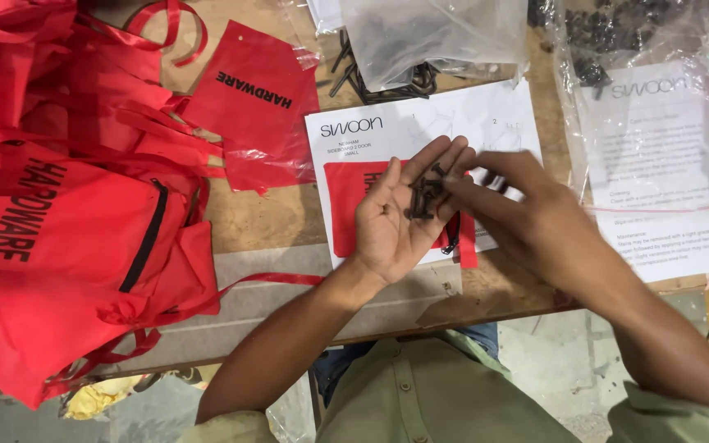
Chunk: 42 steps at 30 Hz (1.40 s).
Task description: Organizing small furniture hardware and instructions into specific labeled bags.
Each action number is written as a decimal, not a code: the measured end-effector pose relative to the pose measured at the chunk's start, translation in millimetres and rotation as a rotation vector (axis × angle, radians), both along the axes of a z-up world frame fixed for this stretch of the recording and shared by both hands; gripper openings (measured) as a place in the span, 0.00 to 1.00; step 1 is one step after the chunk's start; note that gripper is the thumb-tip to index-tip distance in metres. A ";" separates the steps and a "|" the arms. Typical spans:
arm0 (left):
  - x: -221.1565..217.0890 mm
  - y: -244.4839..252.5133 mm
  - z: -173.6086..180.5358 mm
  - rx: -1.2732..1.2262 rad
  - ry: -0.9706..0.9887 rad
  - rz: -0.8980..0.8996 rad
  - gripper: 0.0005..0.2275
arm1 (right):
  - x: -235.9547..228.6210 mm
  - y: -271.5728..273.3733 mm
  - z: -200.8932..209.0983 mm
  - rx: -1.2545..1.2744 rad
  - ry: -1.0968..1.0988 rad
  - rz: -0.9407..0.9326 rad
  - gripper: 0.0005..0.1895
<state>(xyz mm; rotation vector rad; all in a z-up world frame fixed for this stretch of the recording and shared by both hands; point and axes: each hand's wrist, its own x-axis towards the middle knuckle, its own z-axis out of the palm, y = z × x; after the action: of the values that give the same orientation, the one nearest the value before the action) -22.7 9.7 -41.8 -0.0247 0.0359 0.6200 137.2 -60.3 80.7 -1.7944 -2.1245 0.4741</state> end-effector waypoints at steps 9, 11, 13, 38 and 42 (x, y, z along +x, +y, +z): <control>2.3 -3.8 -21.8 0.037 -0.073 0.038 0.27 | 5.5 19.7 -43.7 0.077 0.128 0.015 0.16; 5.2 -8.3 -35.1 0.007 -0.093 0.020 0.27 | 6.5 19.3 -43.6 0.068 0.154 -0.018 0.16; 8.9 -12.6 -51.1 -0.024 -0.111 0.007 0.26 | 7.2 18.4 -43.5 0.058 0.182 -0.047 0.15; 1.0 -4.1 -13.3 0.039 -0.033 0.046 0.30 | 3.5 16.8 -42.2 0.154 0.293 -0.141 0.11; -1.7 -0.6 3.3 0.037 0.147 0.014 0.30 | -5.6 19.5 -36.1 0.098 0.187 -0.084 0.18</control>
<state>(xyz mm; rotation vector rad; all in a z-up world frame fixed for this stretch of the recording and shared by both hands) -24.4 9.1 -38.4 0.0563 0.1663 0.6356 131.6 -40.8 44.7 -1.7068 -1.9054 0.4865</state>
